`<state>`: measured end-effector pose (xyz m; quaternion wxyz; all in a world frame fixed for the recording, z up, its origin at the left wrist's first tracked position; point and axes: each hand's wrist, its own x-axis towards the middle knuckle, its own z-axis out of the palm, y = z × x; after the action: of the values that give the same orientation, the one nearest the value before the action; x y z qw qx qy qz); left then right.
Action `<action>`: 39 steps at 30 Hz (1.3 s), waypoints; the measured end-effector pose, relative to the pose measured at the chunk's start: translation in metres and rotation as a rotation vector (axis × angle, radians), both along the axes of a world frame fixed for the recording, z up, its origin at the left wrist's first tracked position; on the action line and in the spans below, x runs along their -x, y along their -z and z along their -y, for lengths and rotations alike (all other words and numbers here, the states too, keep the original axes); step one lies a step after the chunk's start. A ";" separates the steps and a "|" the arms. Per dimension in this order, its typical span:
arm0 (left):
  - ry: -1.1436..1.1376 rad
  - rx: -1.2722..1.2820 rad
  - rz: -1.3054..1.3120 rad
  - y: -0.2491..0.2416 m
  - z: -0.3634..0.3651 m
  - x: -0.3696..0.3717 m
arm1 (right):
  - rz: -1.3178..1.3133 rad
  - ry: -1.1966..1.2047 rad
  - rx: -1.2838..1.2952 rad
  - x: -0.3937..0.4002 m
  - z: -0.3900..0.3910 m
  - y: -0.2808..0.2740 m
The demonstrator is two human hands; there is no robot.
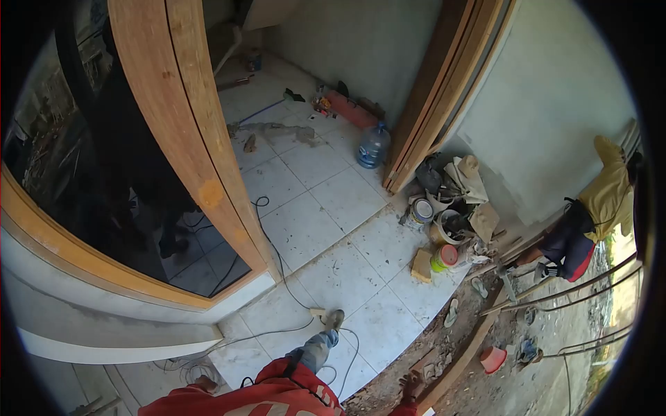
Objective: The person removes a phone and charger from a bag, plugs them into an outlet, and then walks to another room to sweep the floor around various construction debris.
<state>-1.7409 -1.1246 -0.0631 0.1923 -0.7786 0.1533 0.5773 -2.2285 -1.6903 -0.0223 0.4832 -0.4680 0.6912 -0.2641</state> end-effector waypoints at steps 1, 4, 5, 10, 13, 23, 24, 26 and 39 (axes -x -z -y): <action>0.105 0.036 -0.033 0.014 0.053 -0.004 | -0.033 -0.092 -0.151 -0.006 0.000 0.032; -0.414 0.296 0.020 0.026 0.264 -0.045 | -0.049 -0.074 -0.565 -0.053 -0.005 0.048; -0.172 0.780 0.232 0.013 0.342 -0.054 | -0.099 -0.143 -0.602 -0.076 0.016 0.038; -0.101 1.523 -0.596 -0.324 0.714 -0.138 | -0.198 -0.290 -0.544 -0.166 0.196 0.003; 0.031 1.794 -1.356 -0.489 0.809 -0.162 | -0.220 -0.333 -0.489 -0.224 0.311 -0.006; -0.175 1.915 -1.907 -0.585 1.068 -0.342 | -0.517 -0.707 -0.257 -0.394 0.715 -0.014; -0.239 1.932 -1.905 -0.587 1.085 -0.363 | -0.636 -0.895 -0.078 -0.423 0.775 -0.017; -0.365 1.955 -1.916 -0.590 1.113 -0.406 | -0.780 -1.122 0.253 -0.514 0.904 -0.002; -1.661 1.291 -2.983 -0.538 1.256 -0.780 | 0.063 -1.242 0.244 -1.246 1.101 -0.100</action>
<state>-0.9611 -2.3806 0.4750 0.6904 -0.5192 0.0318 -0.5027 -0.9826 -2.7916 0.0772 0.5094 -0.8257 0.2410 -0.0249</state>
